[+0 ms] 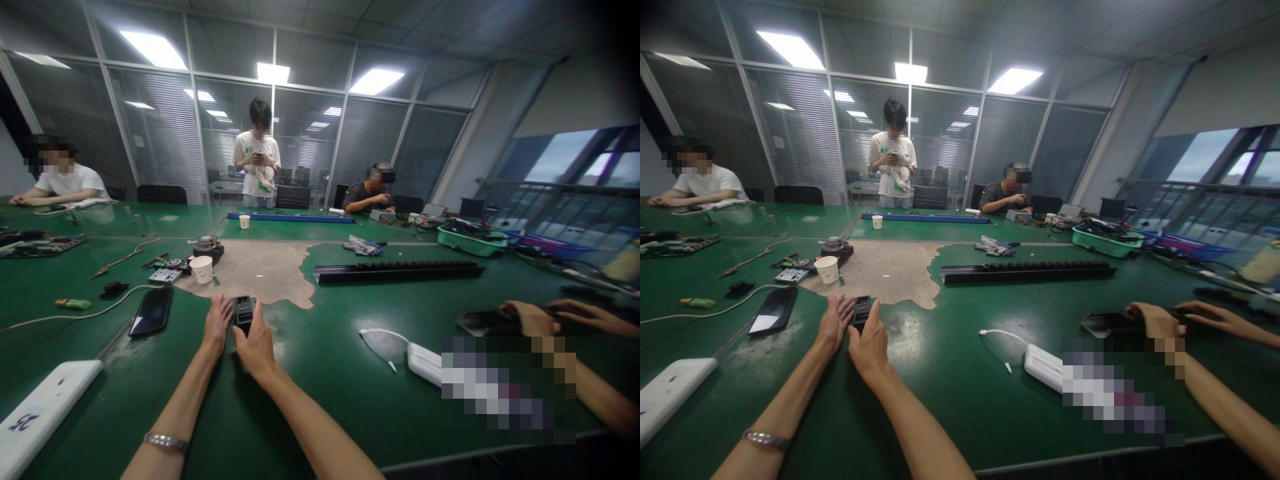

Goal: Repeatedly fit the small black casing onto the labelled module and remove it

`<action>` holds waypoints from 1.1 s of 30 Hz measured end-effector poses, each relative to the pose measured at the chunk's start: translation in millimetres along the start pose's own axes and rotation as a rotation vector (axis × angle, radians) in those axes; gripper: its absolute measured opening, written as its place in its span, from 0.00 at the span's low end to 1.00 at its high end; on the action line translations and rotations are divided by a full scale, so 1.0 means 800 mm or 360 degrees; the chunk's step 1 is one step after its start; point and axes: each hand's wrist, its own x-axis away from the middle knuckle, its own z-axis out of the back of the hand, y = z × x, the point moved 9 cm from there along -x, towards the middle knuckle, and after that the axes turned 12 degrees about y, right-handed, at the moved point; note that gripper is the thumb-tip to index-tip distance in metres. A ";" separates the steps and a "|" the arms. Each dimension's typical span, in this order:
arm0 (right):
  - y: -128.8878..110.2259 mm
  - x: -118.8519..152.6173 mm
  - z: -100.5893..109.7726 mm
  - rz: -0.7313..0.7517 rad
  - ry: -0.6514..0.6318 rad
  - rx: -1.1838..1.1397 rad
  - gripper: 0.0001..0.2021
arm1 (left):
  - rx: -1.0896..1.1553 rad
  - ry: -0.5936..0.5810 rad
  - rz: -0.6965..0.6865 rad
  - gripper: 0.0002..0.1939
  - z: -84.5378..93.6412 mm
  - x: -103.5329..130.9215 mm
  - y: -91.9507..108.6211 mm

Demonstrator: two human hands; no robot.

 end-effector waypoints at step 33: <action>0.077 -0.034 0.109 -0.0133 0.0191 0.0054 0.40 | 0.0028 0.0030 0.0009 0.33 0.004 0.003 0.006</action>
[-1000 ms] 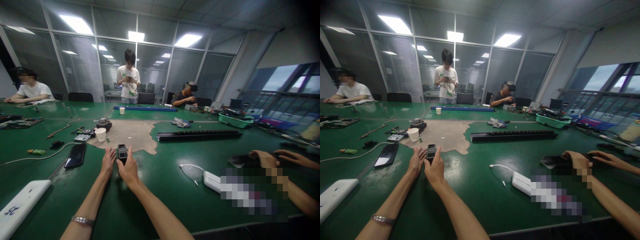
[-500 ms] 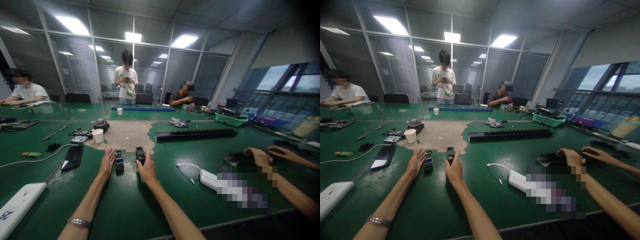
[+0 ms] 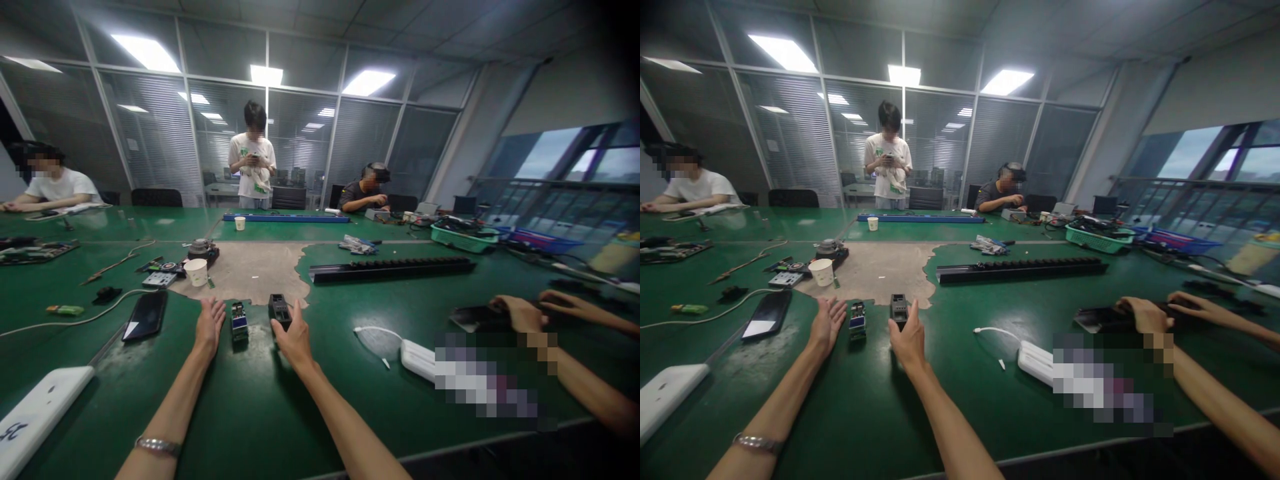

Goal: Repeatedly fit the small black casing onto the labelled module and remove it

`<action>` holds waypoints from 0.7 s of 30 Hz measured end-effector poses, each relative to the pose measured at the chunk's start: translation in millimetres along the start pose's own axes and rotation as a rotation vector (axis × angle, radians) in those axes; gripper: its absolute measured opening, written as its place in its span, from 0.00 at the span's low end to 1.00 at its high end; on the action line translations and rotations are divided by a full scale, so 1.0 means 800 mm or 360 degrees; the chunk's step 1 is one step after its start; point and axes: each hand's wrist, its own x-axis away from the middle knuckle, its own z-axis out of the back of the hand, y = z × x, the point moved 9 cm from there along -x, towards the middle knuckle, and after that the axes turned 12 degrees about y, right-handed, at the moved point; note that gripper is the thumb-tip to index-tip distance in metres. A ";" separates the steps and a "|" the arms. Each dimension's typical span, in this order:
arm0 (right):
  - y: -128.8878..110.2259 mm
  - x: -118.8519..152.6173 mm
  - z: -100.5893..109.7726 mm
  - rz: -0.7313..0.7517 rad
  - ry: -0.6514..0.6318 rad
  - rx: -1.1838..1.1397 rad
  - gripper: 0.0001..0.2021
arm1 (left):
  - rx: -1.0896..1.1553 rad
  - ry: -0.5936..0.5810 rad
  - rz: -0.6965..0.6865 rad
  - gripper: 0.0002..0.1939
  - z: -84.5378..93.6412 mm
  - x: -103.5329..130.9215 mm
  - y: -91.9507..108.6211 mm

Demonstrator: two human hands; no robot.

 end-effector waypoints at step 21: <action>-0.082 0.038 -0.108 0.0147 -0.0329 0.0278 0.46 | -0.0005 0.0004 -0.0017 0.36 0.005 -0.009 -0.004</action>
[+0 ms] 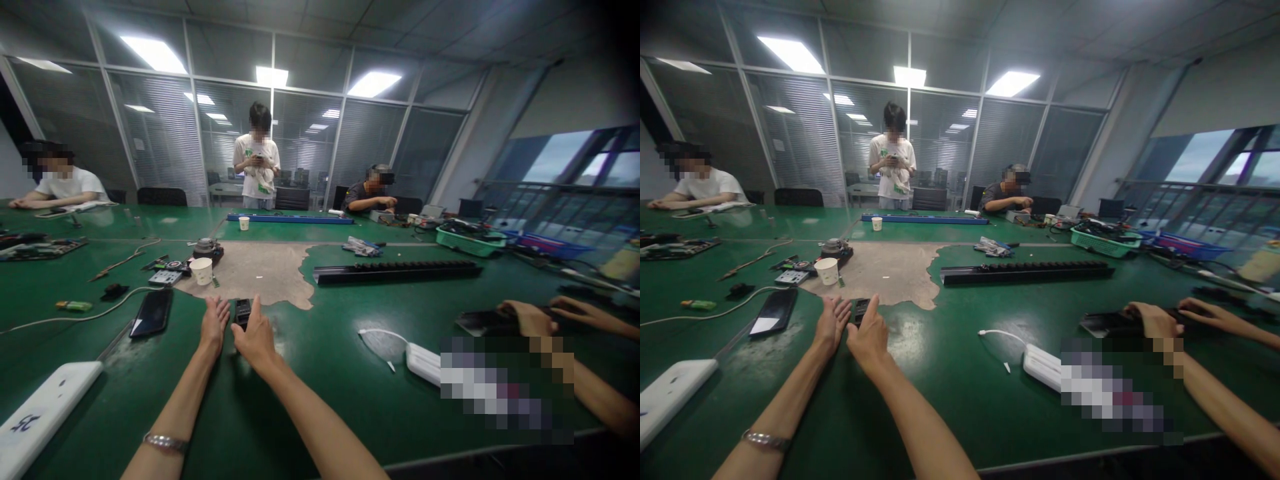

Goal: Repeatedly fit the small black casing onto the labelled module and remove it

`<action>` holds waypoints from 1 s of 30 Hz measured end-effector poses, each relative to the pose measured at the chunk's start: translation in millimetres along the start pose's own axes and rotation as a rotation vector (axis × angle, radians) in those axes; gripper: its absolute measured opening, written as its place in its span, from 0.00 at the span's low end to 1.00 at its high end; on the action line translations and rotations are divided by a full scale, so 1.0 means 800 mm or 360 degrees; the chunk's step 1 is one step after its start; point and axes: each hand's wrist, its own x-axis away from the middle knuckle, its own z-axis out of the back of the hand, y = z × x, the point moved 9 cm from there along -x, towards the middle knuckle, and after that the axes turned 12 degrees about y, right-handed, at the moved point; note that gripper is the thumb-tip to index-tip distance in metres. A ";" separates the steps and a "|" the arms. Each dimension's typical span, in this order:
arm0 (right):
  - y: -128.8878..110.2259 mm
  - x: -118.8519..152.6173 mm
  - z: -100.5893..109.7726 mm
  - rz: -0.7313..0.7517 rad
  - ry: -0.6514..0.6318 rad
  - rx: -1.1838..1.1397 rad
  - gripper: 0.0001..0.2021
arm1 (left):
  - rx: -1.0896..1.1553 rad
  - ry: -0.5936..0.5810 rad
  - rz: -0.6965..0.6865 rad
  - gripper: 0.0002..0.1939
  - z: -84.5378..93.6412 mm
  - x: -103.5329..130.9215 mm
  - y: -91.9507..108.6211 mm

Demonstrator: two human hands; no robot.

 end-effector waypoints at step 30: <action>0.097 -0.010 0.097 -0.0180 0.0337 -0.0065 0.42 | 0.0028 -0.0146 0.0116 0.35 -0.022 0.023 -0.001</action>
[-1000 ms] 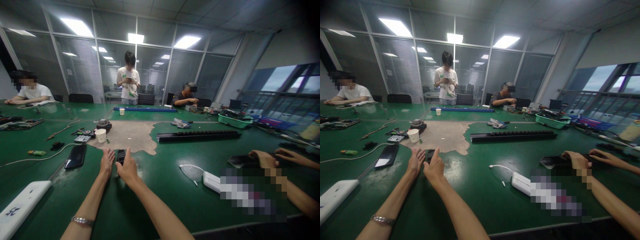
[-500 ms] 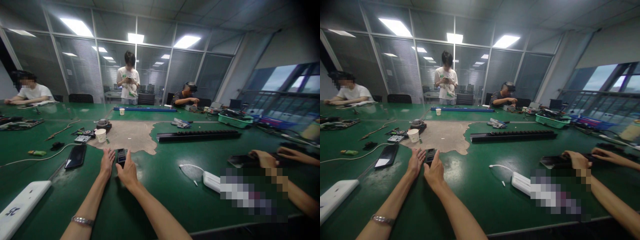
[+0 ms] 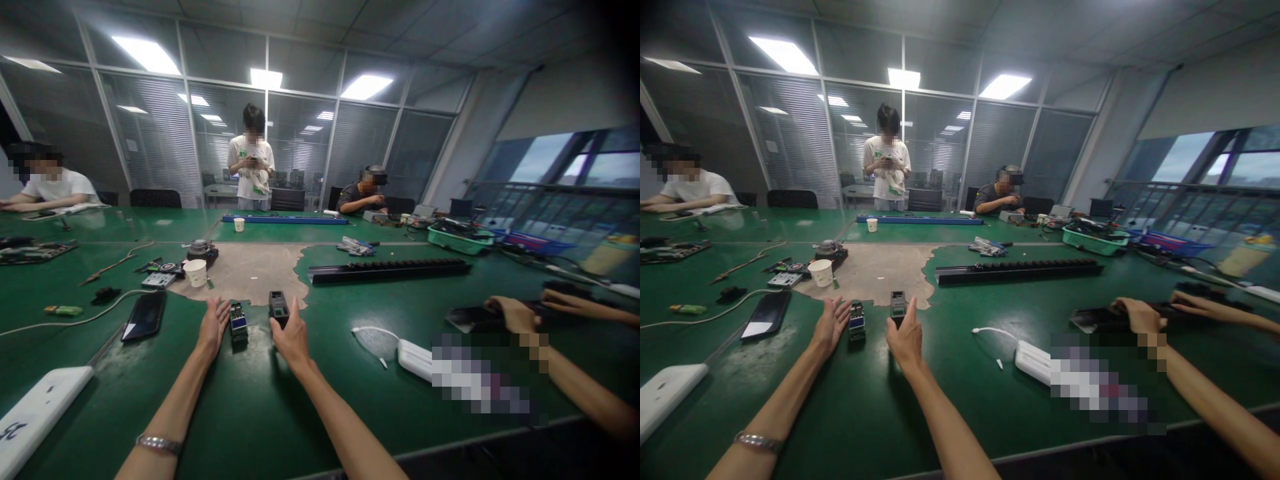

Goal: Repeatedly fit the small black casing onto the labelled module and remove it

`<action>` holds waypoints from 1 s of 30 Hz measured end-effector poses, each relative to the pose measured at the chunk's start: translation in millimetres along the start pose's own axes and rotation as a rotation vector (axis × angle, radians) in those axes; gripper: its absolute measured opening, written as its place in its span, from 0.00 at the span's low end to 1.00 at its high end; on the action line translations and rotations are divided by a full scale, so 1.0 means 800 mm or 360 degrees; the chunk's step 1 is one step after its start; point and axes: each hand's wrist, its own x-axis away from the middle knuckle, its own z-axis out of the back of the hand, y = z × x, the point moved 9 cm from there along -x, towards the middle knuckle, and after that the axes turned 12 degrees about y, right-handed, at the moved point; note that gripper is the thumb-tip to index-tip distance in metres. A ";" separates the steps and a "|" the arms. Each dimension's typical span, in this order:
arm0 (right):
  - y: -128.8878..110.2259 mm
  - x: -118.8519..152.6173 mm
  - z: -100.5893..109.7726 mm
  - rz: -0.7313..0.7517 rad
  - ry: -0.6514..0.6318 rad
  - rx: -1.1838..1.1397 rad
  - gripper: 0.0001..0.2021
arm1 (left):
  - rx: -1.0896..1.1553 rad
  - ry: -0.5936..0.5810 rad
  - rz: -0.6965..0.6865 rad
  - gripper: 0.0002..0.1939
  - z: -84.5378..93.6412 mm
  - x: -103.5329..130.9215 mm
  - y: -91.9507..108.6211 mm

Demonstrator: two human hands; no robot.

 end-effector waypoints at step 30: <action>-0.100 0.021 -0.067 0.0163 -0.0249 -0.0048 0.44 | -0.0038 0.0207 -0.0130 0.35 0.027 -0.016 0.012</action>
